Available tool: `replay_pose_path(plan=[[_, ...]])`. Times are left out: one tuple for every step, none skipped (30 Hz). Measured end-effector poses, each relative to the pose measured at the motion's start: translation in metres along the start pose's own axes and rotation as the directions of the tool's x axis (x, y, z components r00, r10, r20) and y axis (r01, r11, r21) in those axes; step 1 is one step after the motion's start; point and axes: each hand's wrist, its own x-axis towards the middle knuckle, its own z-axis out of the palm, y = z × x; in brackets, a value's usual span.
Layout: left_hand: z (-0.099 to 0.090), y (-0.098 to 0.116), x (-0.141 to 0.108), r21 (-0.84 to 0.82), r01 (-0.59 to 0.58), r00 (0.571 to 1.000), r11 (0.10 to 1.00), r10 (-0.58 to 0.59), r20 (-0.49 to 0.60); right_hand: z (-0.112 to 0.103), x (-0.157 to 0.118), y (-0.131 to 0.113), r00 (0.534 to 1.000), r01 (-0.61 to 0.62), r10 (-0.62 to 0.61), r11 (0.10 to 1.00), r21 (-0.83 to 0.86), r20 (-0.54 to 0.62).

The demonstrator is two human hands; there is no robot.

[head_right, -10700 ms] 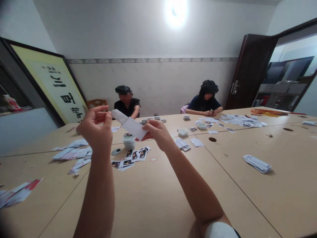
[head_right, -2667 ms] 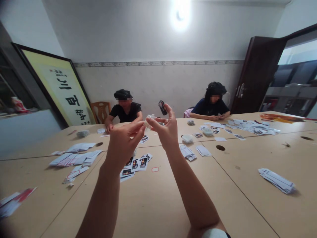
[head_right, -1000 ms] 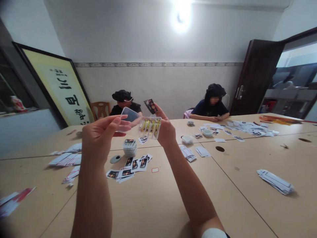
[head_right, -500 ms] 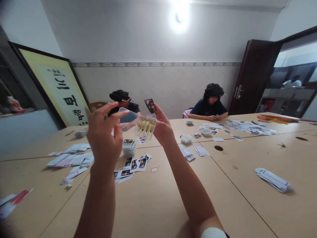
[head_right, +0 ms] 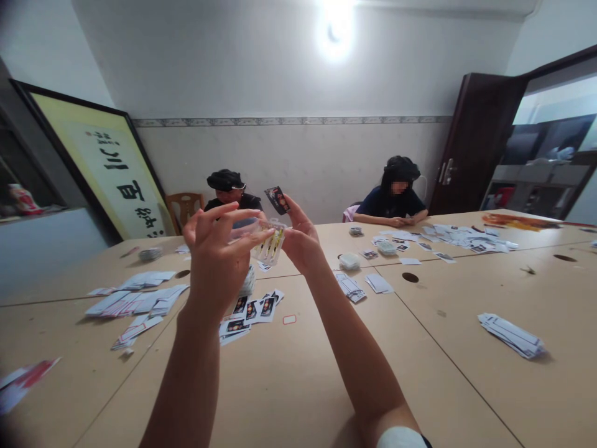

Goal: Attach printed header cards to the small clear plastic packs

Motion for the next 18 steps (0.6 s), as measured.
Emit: replay_pose_path(plan=[[0.0007,0.0,-0.0001,0.0,0.004,1.0,1.0,-0.004,0.002,0.0,-0.0002,-0.0002,1.0,0.002,-0.002,1.0,0.002,0.004],[0.0013,0.0001,-0.0004,-0.002,0.007,1.0,1.0,-0.007,0.002,-0.0001,-0.0004,-0.0003,1.0,0.003,-0.003,1.0,0.001,0.006],[0.0019,0.0001,-0.0006,-0.007,0.012,1.0,1.0,-0.012,0.005,-0.0002,-0.0005,-0.0005,1.0,0.0,0.0,1.0,-0.001,0.006],[0.0025,0.0001,-0.0008,-0.015,0.018,1.0,1.0,-0.018,0.003,-0.0003,-0.0005,-0.0006,1.0,-0.004,0.004,1.0,-0.006,0.003],[0.003,0.0001,-0.0009,-0.025,0.023,1.0,0.999,-0.023,0.002,-0.0004,-0.0006,-0.0008,1.0,-0.006,0.006,1.0,-0.011,-0.002],[0.0034,0.0001,-0.0011,-0.033,0.027,1.0,0.999,-0.027,0.004,-0.0004,-0.0005,-0.0009,1.0,-0.009,0.009,1.0,-0.016,-0.007],[0.0037,0.0001,-0.0011,-0.04,0.029,1.0,0.999,-0.028,0.003,-0.0004,-0.0004,-0.0009,1.0,-0.009,0.009,1.0,-0.021,-0.01],[0.0039,0.0001,-0.0012,-0.046,0.03,1.0,0.998,-0.03,0.007,-0.0004,-0.0004,-0.001,1.0,-0.009,0.008,1.0,-0.027,-0.01],[0.0039,0.0002,-0.0013,-0.053,0.033,0.999,0.998,-0.032,0.009,-0.0005,-0.0003,-0.0009,1.0,-0.008,0.008,0.999,-0.033,-0.009],[0.0038,0.0002,-0.0014,-0.06,0.037,0.999,0.998,-0.036,0.011,-0.0006,-0.0003,-0.0008,1.0,-0.006,0.006,0.999,-0.039,-0.009],[0.0035,0.0002,-0.0015,-0.068,0.043,0.999,0.997,-0.042,0.015,-0.0009,-0.0003,-0.0005,1.0,-0.005,0.004,0.999,-0.047,-0.009],[0.0032,0.0002,-0.0015,-0.077,0.05,0.999,0.996,-0.049,0.019,-0.0013,-0.0003,-0.0002,1.0,-0.002,0.001,0.999,-0.054,-0.01],[0.0029,0.0001,-0.0016,-0.083,0.055,0.998,0.995,-0.053,0.026,-0.0019,-0.0004,0.0002,1.0,0.003,-0.003,0.998,-0.06,-0.007],[0.0027,-0.0001,-0.0016,-0.083,0.056,0.998,0.995,-0.054,0.031,-0.0026,-0.0004,0.0007,1.0,0.007,-0.007,0.998,-0.065,-0.002],[0.0026,-0.0002,-0.0014,-0.08,0.052,0.998,0.995,-0.05,0.03,-0.0033,-0.0003,0.0013,1.0,0.011,-0.011,0.997,-0.07,0.007],[0.0027,-0.0005,-0.0011,-0.074,0.046,0.999,0.996,-0.044,0.028,-0.004,-0.0002,0.0019,1.0,0.015,-0.014,0.997,-0.075,0.015],[0.003,-0.0007,-0.0006,-0.069,0.038,0.999,0.997,-0.037,0.027,-0.0047,-0.0001,0.0026,1.0,0.017,-0.015,0.997,-0.082,0.021],[0.0033,-0.0008,-0.0001,-0.068,0.033,0.999,0.997,-0.031,0.03,-0.0052,0.0002,0.0032,1.0,0.017,-0.015,0.996,-0.088,0.02]])
